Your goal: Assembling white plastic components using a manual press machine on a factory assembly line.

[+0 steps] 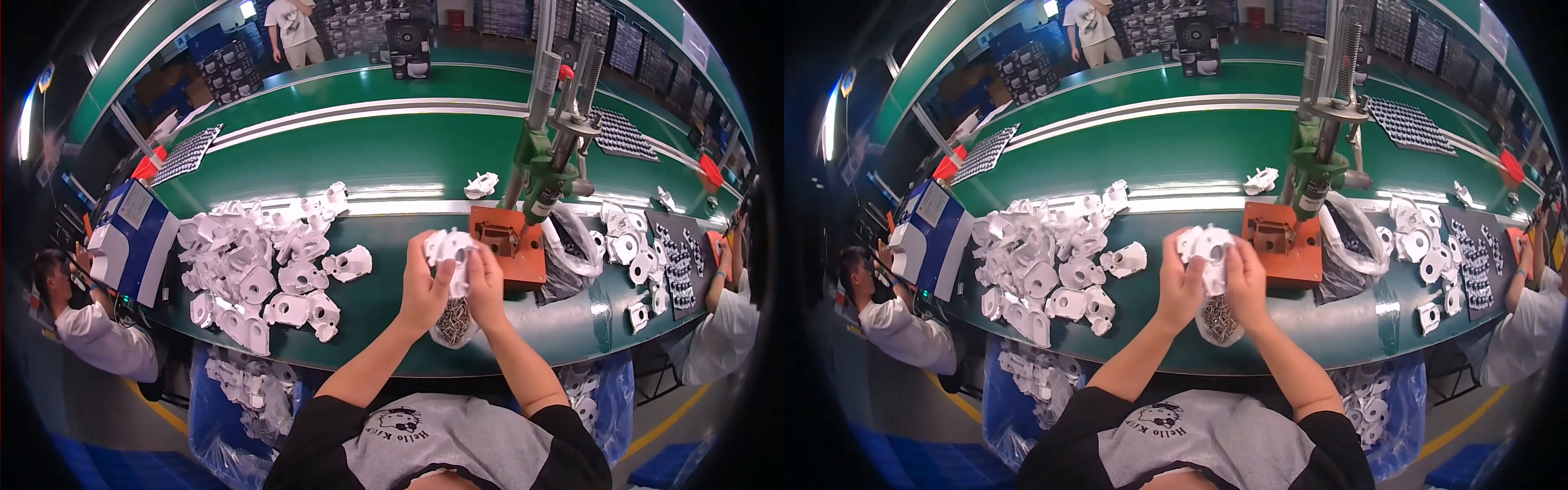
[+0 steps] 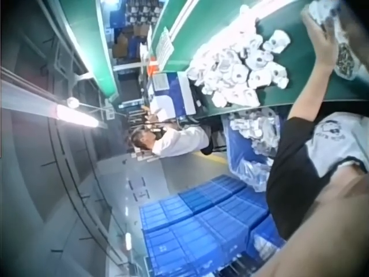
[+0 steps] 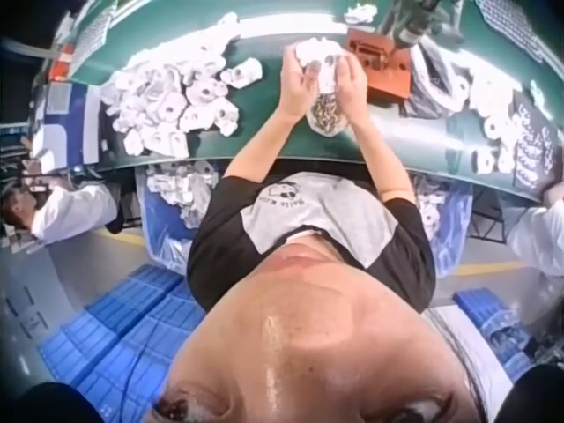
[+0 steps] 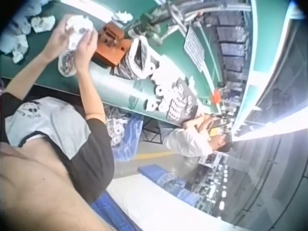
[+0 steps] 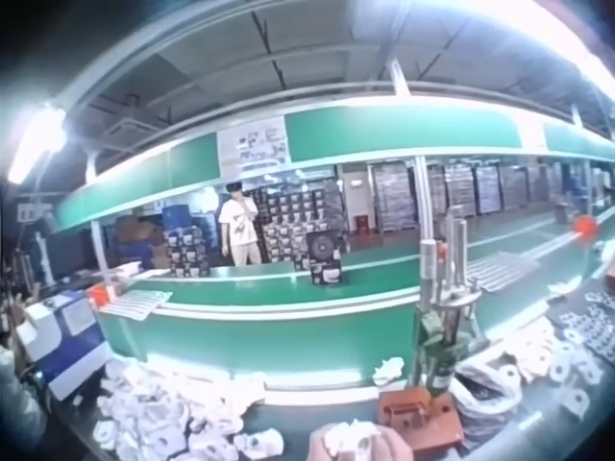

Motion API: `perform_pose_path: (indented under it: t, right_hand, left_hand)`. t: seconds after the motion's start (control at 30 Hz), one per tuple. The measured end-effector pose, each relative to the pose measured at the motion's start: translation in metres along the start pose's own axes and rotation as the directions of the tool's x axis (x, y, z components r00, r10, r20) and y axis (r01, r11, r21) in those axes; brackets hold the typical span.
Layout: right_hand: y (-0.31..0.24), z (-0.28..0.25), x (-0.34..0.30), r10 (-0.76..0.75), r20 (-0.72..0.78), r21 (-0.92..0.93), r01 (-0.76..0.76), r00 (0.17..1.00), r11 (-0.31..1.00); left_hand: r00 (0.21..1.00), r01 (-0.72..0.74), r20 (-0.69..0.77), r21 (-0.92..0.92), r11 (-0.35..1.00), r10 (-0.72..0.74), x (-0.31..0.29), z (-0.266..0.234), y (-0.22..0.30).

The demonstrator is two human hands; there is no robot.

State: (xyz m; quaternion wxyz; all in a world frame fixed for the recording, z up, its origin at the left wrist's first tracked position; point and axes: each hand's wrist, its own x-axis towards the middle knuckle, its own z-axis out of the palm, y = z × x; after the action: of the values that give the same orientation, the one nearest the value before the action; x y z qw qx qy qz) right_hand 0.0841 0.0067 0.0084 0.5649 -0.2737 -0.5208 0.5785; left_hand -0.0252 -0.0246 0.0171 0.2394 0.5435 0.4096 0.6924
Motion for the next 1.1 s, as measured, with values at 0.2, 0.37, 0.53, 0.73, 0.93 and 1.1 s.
perform_pose_path:
  t: [0.2, 0.37, 0.53, 0.73, 0.93, 1.1]
  right_hand:
    - [-0.012, -0.023, 0.009, -0.278, -0.11, -0.272, 0.24, 0.954, 0.932]
    - [-0.014, -0.054, -0.005, -0.287, -0.106, -0.289, 0.247, 0.952, 0.925]
    - [-0.023, -0.171, 0.027, -0.54, -0.139, -0.868, 0.16, 0.83, 0.47]
    - [0.027, -0.281, 0.07, -0.245, -0.071, -0.99, -0.098, 0.967, -0.1]
    - [0.03, -0.294, 0.08, -0.202, -0.116, -0.991, -0.128, 0.972, -0.049]
    - [0.012, -0.291, 0.077, -0.08, -0.089, -0.989, -0.079, 0.993, 0.129]
  left_hand:
    - [0.952, 0.294, 0.124, -0.133, 0.946, -0.279, -0.009, 0.025, 0.001]
    - [0.941, 0.237, 0.235, 0.053, 0.97, -0.243, 0.005, 0.035, -0.011]
    - [0.844, -0.464, 0.519, 0.582, 0.667, 0.134, 0.039, 0.029, -0.021]
    - [0.746, -0.663, 0.608, 0.641, 0.387, 0.271, 0.041, 0.057, -0.071]
    - [0.748, -0.66, 0.611, 0.645, 0.385, 0.26, 0.039, 0.07, -0.08]
    - [0.761, -0.641, 0.612, 0.655, 0.4, 0.216, 0.037, 0.07, -0.075]
